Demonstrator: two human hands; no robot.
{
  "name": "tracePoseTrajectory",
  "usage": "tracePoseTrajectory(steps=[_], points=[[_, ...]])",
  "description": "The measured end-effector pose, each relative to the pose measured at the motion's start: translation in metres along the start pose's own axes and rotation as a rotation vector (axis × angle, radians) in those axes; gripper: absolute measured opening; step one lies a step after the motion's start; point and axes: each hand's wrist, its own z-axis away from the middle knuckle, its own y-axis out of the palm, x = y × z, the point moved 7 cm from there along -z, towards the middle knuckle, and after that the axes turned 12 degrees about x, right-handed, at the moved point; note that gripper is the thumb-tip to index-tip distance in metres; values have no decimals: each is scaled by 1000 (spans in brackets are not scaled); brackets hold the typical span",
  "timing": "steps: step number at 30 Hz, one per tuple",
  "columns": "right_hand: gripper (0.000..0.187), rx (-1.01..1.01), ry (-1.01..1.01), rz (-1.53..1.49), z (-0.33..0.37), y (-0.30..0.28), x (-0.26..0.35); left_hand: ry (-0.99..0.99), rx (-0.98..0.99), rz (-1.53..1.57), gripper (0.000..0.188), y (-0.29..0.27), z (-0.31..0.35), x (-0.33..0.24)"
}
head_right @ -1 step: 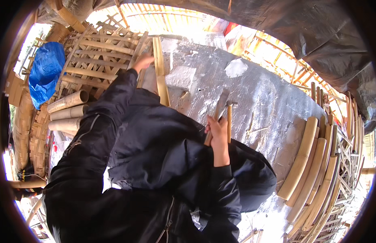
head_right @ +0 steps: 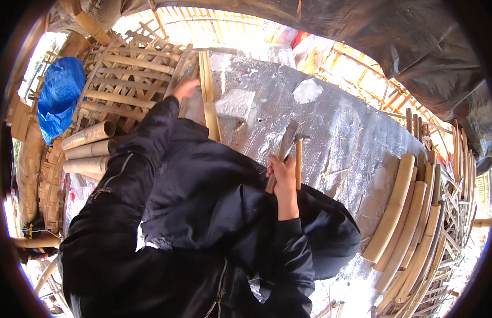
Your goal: The person shapes bamboo or wood strips by holding a strip against a block and striking a metal tool with a hammer.
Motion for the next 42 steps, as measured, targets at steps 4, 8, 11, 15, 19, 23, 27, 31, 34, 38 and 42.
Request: tracePoseTrajectory(steps=[4, 8, 11, 15, 19, 23, 27, 31, 34, 38, 42], points=[[18, -112, -47, -22, 4, -28, 6, -262, 200, 261, 25, 72, -14, 1], [20, -2, -131, 77, 3, 9, 14, -159, 302, 459, 32, 34, -15, 40], [21, -34, -96, 109, 4, 6, 15, -11, 240, 342, 27, 48, -20, 29], [21, -36, -139, 114, 1, -12, 12, 149, 147, 519, 24, 61, -12, -21], [17, -18, -185, 109, -11, -8, 7, 239, -246, 194, 10, -2, 8, -76], [16, 50, -205, 137, -17, -5, 6, 632, -559, -96, 15, -17, 77, -159], [18, 11, -199, 100, 8, -12, 22, 919, -459, 231, 17, 51, 199, -272], [16, 39, -209, 214, 9, -14, 22, 1035, -295, 381, 20, 115, 253, -315], [18, 3, -195, 208, 22, -15, 30, 1026, -356, 174, 18, 161, 246, -301], [26, -103, -277, 360, 40, -36, 25, 992, -217, 244, 19, 213, 214, -255], [49, -172, -237, 258, 73, -57, 11, 956, -180, 277, 21, 245, 210, -243]])
